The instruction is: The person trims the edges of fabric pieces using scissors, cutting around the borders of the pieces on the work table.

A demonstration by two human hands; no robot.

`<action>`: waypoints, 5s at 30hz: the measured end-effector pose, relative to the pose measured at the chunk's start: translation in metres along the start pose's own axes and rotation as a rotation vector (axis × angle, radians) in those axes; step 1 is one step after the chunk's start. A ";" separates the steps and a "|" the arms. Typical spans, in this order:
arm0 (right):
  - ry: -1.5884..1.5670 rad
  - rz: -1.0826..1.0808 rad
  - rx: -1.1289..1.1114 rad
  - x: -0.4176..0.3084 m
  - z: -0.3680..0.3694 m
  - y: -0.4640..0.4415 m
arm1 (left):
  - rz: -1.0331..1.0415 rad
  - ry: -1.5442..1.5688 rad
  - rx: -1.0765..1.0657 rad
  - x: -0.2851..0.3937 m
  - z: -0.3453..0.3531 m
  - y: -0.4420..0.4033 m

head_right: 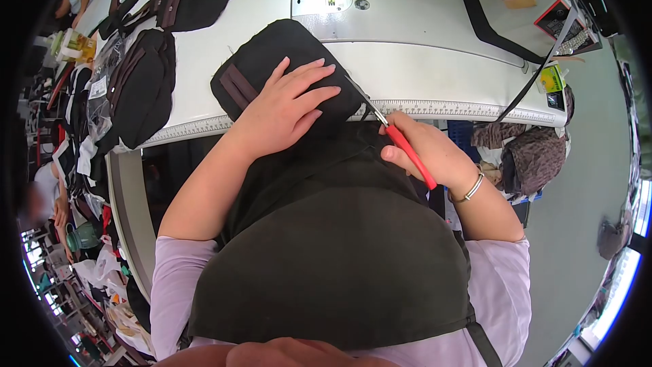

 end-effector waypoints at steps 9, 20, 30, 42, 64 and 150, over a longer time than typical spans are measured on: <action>-0.062 -0.006 -0.069 0.004 0.009 0.008 | 0.008 0.009 0.017 0.000 0.000 0.000; -0.060 -0.001 -0.055 -0.011 0.015 0.000 | 0.032 0.048 0.024 0.003 0.000 0.002; -0.103 0.055 0.003 -0.006 0.021 0.004 | 0.031 0.071 0.026 0.002 0.000 0.003; -0.088 0.081 0.017 -0.016 0.022 -0.002 | 0.053 0.119 0.041 0.002 0.000 0.005; -0.405 -0.375 0.267 0.011 -0.015 -0.005 | -0.142 -0.206 0.041 -0.040 -0.025 0.027; -0.667 -0.284 -0.025 -0.011 0.046 -0.022 | -0.225 -0.216 0.019 -0.008 -0.039 0.065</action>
Point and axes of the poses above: each hand's wrist, its own y-axis away from the middle knuckle, its own z-axis out of the palm, x = y × z, the point moved 8 cm from there along -y, towards the middle knuckle, and after that the axes turned 14 degrees about z, right-handed, at the moved point
